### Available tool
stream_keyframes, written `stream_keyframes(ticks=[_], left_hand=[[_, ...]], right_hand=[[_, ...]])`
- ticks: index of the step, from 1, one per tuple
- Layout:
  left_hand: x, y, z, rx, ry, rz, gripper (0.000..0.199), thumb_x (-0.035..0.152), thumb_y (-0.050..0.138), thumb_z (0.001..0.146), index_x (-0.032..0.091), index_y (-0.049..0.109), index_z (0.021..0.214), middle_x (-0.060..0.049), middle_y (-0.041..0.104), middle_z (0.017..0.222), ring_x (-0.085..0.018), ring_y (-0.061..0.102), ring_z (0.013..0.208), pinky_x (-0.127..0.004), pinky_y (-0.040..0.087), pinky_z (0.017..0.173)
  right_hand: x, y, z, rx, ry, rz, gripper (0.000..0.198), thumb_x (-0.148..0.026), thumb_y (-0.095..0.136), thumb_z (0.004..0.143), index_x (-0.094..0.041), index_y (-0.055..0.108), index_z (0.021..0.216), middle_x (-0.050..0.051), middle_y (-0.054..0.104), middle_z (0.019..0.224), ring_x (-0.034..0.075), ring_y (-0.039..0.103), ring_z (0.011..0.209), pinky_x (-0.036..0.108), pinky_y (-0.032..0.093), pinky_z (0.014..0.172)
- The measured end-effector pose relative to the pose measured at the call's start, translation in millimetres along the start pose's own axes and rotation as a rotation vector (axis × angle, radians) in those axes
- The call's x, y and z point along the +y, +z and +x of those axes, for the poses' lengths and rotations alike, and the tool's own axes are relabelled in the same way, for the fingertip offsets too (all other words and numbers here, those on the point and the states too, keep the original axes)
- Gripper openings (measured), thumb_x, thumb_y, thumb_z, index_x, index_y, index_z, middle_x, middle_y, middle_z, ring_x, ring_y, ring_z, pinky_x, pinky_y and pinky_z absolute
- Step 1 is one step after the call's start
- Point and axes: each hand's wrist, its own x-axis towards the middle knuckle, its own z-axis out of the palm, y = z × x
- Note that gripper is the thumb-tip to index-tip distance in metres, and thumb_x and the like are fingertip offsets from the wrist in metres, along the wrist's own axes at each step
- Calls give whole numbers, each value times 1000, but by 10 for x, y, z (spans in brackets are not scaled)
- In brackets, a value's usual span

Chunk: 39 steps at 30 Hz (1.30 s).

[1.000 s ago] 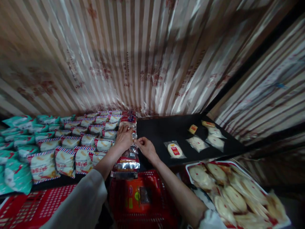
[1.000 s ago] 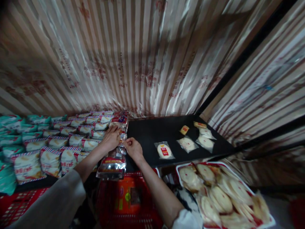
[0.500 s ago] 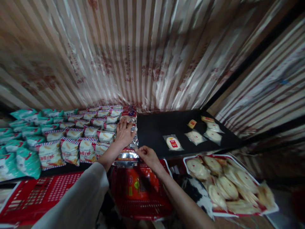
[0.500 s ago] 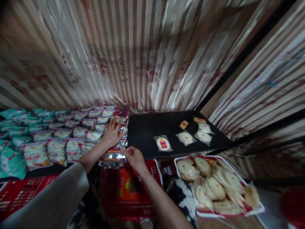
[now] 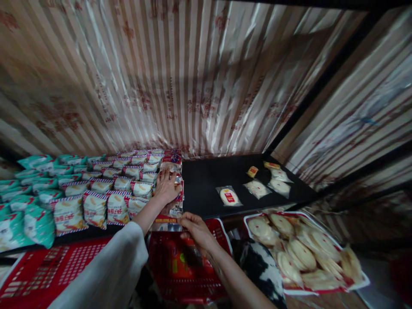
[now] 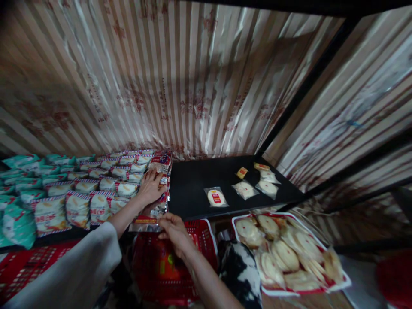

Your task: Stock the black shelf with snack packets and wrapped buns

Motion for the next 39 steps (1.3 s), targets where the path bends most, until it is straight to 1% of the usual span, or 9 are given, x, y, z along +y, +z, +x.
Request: stream_keyframes(ticks=[5, 9, 12, 16, 22, 25, 29, 35, 39], left_hand=[[10, -18, -17, 14, -1, -40, 55, 37, 50, 82, 15, 44, 131, -17, 31, 147, -31, 23, 137, -49, 19, 110], [17, -87, -18, 57, -2, -117, 51, 36, 48, 84, 15, 45, 130, -15, 35, 146, -29, 25, 137, -47, 22, 110], [20, -155, -53, 151, -28, -308, 38, 29, 44, 86, 14, 54, 120, -13, 47, 137, -25, 36, 131, -42, 28, 109], [56, -178, -238, 249, -200, -591, 34, 25, 34, 90, 13, 61, 106, -11, 64, 111, -19, 58, 107, -35, 43, 98], [193, -118, -685, 282, -403, -1079, 41, 34, 39, 90, 18, 45, 127, -11, 62, 115, -19, 64, 96, -33, 56, 78], [258, -121, -856, 383, -369, -1026, 40, 35, 41, 89, 20, 47, 126, -12, 49, 132, -21, 55, 114, -33, 53, 87], [262, -60, -974, 456, -217, -893, 41, 34, 42, 88, 21, 46, 128, -12, 27, 149, -24, 45, 126, -33, 53, 89], [177, 170, -939, 505, -37, -589, 48, 22, 42, 87, 20, 37, 135, -12, 38, 143, -25, 33, 134, -46, 39, 106], [207, 241, -883, 515, 12, -469, 53, 17, 40, 85, 18, 34, 138, -12, 37, 144, -25, 27, 137, -49, 33, 109]], right_hand=[[108, -81, -453, -47, -174, 176, 17, -23, 59, 57, -18, 46, 47, -1, 55, 68, 12, 45, 62, 22, 35, 57], [128, -353, -759, 18, -263, 120, 15, -24, 61, 57, -18, 50, 47, 4, 60, 85, 15, 48, 69, 24, 37, 61], [55, -553, -852, 74, -308, 137, 15, -27, 64, 59, -18, 56, 50, 5, 61, 88, 15, 49, 67, 25, 38, 60], [-128, -620, -755, 77, -290, 209, 12, -30, 68, 60, -19, 62, 58, 3, 61, 70, 15, 50, 58, 27, 39, 57], [-377, -342, -245, 174, -388, 181, 16, -31, 67, 58, -20, 55, 56, -1, 58, 59, 15, 53, 56, 26, 43, 56], [-468, -160, 77, 199, -421, 165, 17, -34, 64, 59, -21, 54, 56, -1, 58, 58, 15, 54, 58, 25, 43, 55], [-553, 30, 456, 208, -456, 107, 23, -39, 62, 61, -21, 50, 54, -1, 56, 55, 15, 53, 57, 25, 42, 54], [-563, 164, 793, 192, -442, 101, 30, -42, 67, 57, -21, 46, 52, -3, 53, 51, 11, 48, 51, 23, 39, 50], [-520, 156, 884, 172, -379, 111, 27, -36, 69, 56, -20, 48, 53, -6, 49, 49, 8, 40, 46, 21, 34, 46]])
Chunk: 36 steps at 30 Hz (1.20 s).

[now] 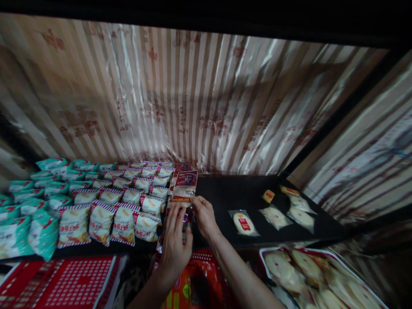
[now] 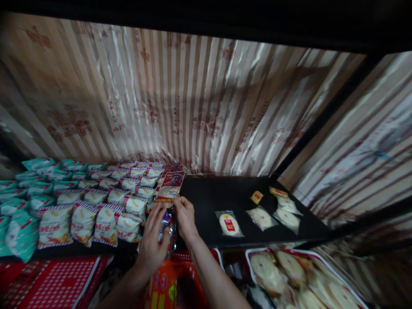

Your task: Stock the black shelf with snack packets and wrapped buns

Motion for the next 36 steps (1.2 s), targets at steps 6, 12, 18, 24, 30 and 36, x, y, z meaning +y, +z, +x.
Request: stream_keyframes(ticks=[6, 12, 18, 24, 30, 36], left_hand=[[12, 104, 66, 13, -21, 29, 61, 13, 38, 85, 23, 23, 143, -11, 32, 147, -24, 22, 139, -50, 33, 108], [-81, 234, 135, 53, -30, 53, 60, 14, 37, 86, 26, 22, 143, -10, 34, 146, -25, 26, 137, -51, 35, 106], [-120, 282, 166, 78, -22, 40, 54, 13, 35, 86, 20, 30, 140, -12, 43, 139, -24, 34, 133, -49, 36, 106], [-98, 230, 149, 11, -40, 73, 53, 13, 38, 84, 21, 36, 136, -11, 42, 140, -25, 33, 133, -49, 37, 106], [-134, 227, 91, -35, 31, 161, 55, 11, 38, 83, 18, 34, 137, -13, 42, 139, -26, 34, 132, -48, 42, 102], [-195, 226, 77, -50, 58, 196, 51, 9, 38, 83, 15, 39, 133, -13, 44, 137, -25, 36, 131, -46, 44, 101]], right_hand=[[-10, -24, 42, -36, 67, -23, 26, -33, 68, 55, -19, 47, 50, -6, 48, 47, 8, 42, 45, 20, 37, 46], [-14, -31, 96, -31, 112, -22, 27, -34, 71, 54, -20, 49, 50, -4, 52, 49, 8, 48, 47, 21, 44, 49], [-5, -164, 117, -80, 112, -386, 30, -48, 60, 68, -21, 53, 58, -2, 55, 50, 12, 50, 45, 23, 39, 45], [-216, -235, 269, 142, -400, -953, 21, -38, 51, 79, -23, 57, 68, 1, 62, 70, 17, 56, 66, 29, 43, 64], [-232, 71, 771, -133, -682, -1183, 30, -36, 45, 87, -23, 64, 107, 5, 60, 122, 24, 42, 124, 41, 28, 105], [-170, 306, 1133, -333, -475, -1565, 58, -58, 37, 87, -27, 44, 135, 6, 38, 145, 32, 9, 140, 51, 17, 108]])
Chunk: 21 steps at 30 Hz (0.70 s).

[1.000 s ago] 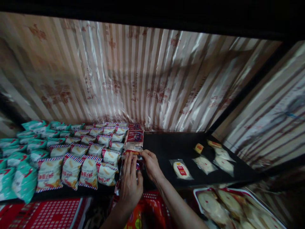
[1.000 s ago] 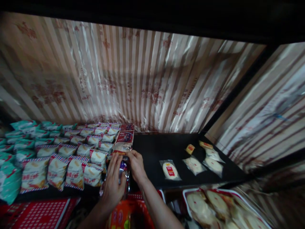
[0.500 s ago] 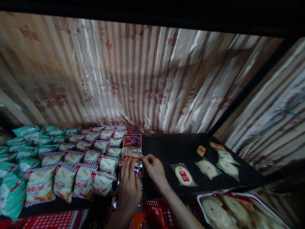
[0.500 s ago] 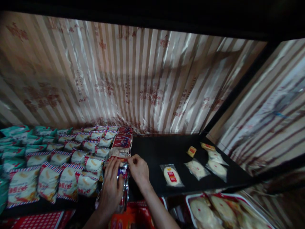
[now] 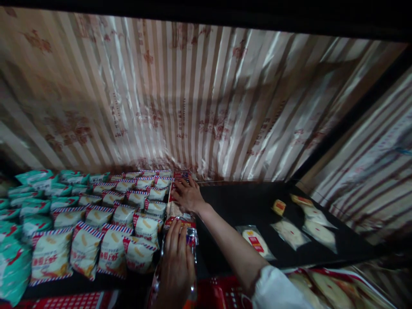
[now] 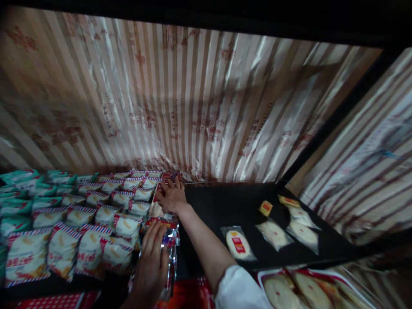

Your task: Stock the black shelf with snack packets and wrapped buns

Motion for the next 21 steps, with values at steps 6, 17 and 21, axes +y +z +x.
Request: stream_keyframes(ticks=[6, 17, 21], left_hand=[[-53, 34, -38, 1, -33, 11, 49, 12, 38, 84, 14, 38, 134, -13, 46, 136, -23, 38, 130, -43, 45, 100], [-18, -8, 12, 74, 30, 50, 45, 9, 39, 84, 14, 42, 129, -11, 51, 130, -22, 42, 127, -40, 48, 96], [47, -9, 32, 138, 39, 60, 41, 8, 38, 84, 12, 47, 123, -12, 56, 124, -21, 45, 124, -39, 49, 94]], right_hand=[[-52, 47, 83, -147, 51, -73, 64, -66, 33, 84, -30, 43, 136, 8, 30, 149, 36, 11, 139, 53, 13, 106], [21, 189, 170, -190, 90, -16, 60, -63, 45, 80, -35, 45, 133, 4, 27, 151, 34, 12, 139, 52, 14, 106], [88, 219, 170, -185, 86, -10, 60, -62, 47, 80, -36, 44, 134, 4, 27, 150, 33, 13, 139, 50, 17, 107]])
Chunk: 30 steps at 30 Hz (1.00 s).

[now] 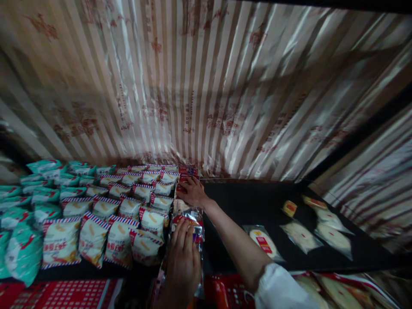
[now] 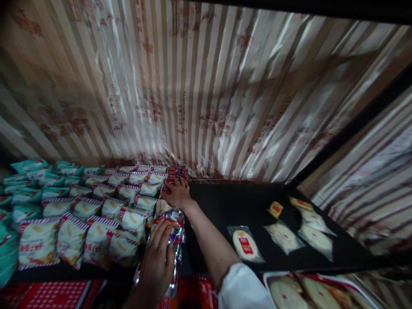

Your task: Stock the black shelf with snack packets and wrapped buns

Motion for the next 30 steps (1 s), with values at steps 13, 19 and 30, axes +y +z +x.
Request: stream_keyframes(ticks=[13, 19, 30], left_hand=[[40, -9, -21, -31, 15, 36, 39, 7, 38, 83, 10, 49, 121, -13, 58, 123, -21, 47, 122, -38, 50, 94], [65, 0, -21, -39, 37, 58, 37, 9, 39, 83, 9, 52, 118, -14, 58, 122, -23, 49, 120, -40, 51, 92], [-34, 10, -82, -81, -3, 38, 39, 8, 36, 84, 11, 50, 120, -13, 56, 124, -23, 47, 122, -39, 48, 95]], right_hand=[[78, 79, 23, 69, -78, 28, 55, -59, 54, 78, -36, 52, 128, 5, 30, 148, 32, 16, 138, 51, 18, 107], [138, 128, 44, 89, -115, 12, 52, -58, 54, 78, -37, 53, 126, 3, 32, 148, 32, 18, 137, 51, 21, 106], [-64, 83, -8, 20, -58, -75, 53, -58, 51, 78, -40, 50, 127, -1, 24, 151, 31, 10, 139, 49, 10, 108]])
